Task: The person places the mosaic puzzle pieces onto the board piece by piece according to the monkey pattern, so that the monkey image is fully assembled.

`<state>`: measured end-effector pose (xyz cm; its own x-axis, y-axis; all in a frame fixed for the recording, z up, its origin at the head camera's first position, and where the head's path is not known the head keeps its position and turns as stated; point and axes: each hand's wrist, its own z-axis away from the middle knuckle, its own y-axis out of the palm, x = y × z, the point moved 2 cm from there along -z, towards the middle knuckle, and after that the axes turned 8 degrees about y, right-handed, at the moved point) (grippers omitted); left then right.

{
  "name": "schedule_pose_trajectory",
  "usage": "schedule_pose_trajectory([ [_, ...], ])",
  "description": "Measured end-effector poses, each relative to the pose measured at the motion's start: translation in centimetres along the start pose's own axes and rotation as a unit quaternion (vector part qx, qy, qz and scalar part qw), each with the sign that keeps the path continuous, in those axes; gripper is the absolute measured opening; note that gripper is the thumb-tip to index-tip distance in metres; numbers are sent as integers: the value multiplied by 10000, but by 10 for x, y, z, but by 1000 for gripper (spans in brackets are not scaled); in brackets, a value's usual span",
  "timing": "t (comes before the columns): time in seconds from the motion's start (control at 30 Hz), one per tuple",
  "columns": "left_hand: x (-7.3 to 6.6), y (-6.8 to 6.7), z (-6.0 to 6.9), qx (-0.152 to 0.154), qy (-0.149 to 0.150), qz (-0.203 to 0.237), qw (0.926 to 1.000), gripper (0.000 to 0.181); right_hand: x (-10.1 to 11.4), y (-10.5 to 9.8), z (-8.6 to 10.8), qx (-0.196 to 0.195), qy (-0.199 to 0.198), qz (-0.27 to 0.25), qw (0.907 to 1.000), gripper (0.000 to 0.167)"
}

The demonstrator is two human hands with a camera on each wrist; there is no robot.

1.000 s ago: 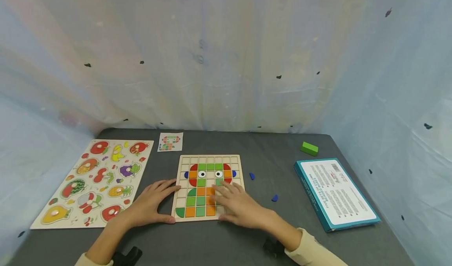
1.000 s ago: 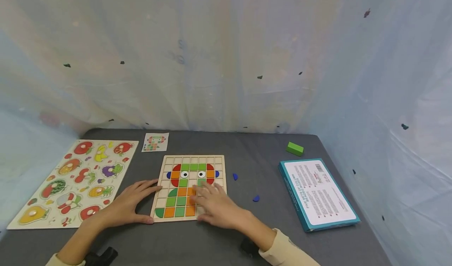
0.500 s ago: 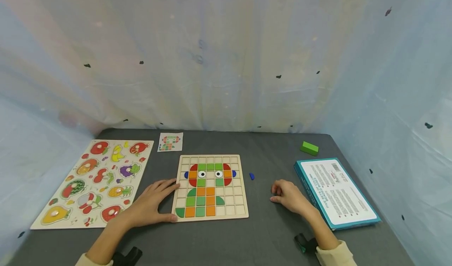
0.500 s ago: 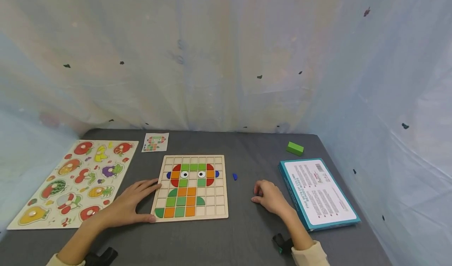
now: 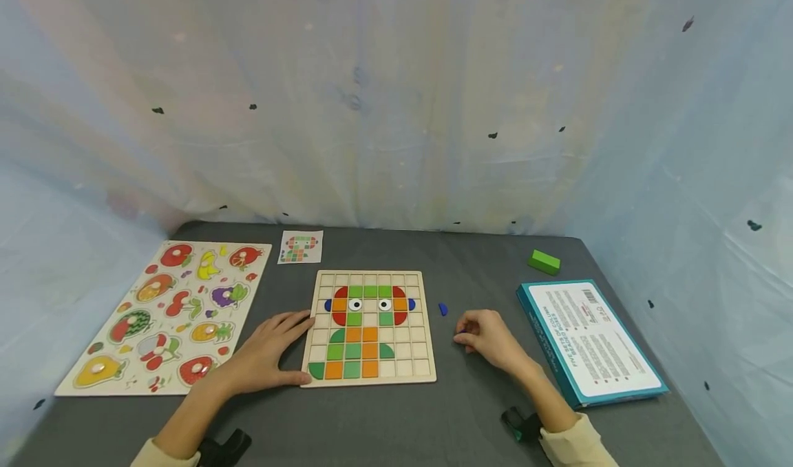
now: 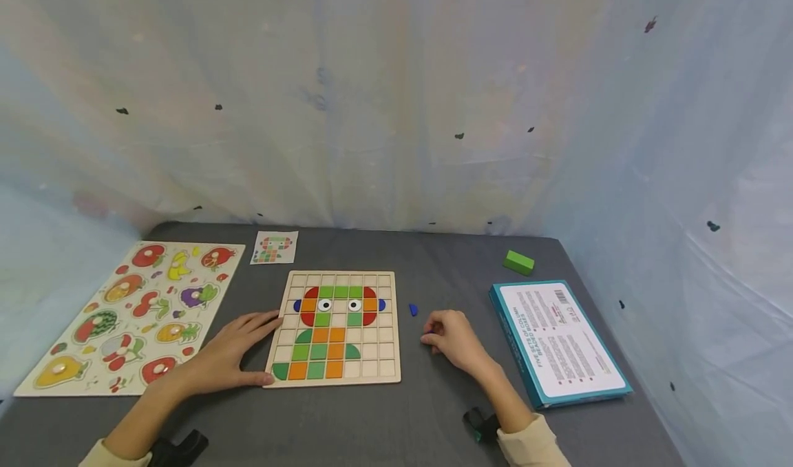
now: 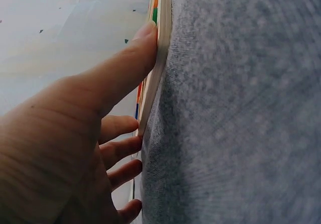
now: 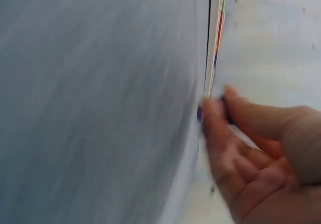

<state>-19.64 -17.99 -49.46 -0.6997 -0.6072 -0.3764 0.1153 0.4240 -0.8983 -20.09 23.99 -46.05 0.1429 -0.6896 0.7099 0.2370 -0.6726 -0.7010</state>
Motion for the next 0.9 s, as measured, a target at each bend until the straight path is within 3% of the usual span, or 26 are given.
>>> schedule_pose_trajectory([
  [0.1, -1, 1, 1, 14, 6, -32, 10000, 102, 21, 19, -15, 284, -480, -467, 9974, 6],
  [0.23, -2, 3, 3, 58, -33, 20, 10000, 103, 58, 49, -36, 622, -1085, -374, 9914, 15],
  [0.4, 1, 3, 4, 55, -76, 66, 9999, 103, 110, 90, -59, 1315, -1184, -381, 9835, 6],
  [0.57, 2, 1, 1, -13, 61, -14, 10000, 101, 146, 123, -74, 1699, -1678, 279, 9707, 3],
  [0.7, 2, 1, 0, -84, 192, -19, 9998, 101, 157, 139, -77, 1688, -1942, 914, 9620, 3],
  [0.9, 2, 1, 1, -80, 192, 30, 9998, 100, 159, 142, -73, 1288, -2021, 1444, 9601, 11],
])
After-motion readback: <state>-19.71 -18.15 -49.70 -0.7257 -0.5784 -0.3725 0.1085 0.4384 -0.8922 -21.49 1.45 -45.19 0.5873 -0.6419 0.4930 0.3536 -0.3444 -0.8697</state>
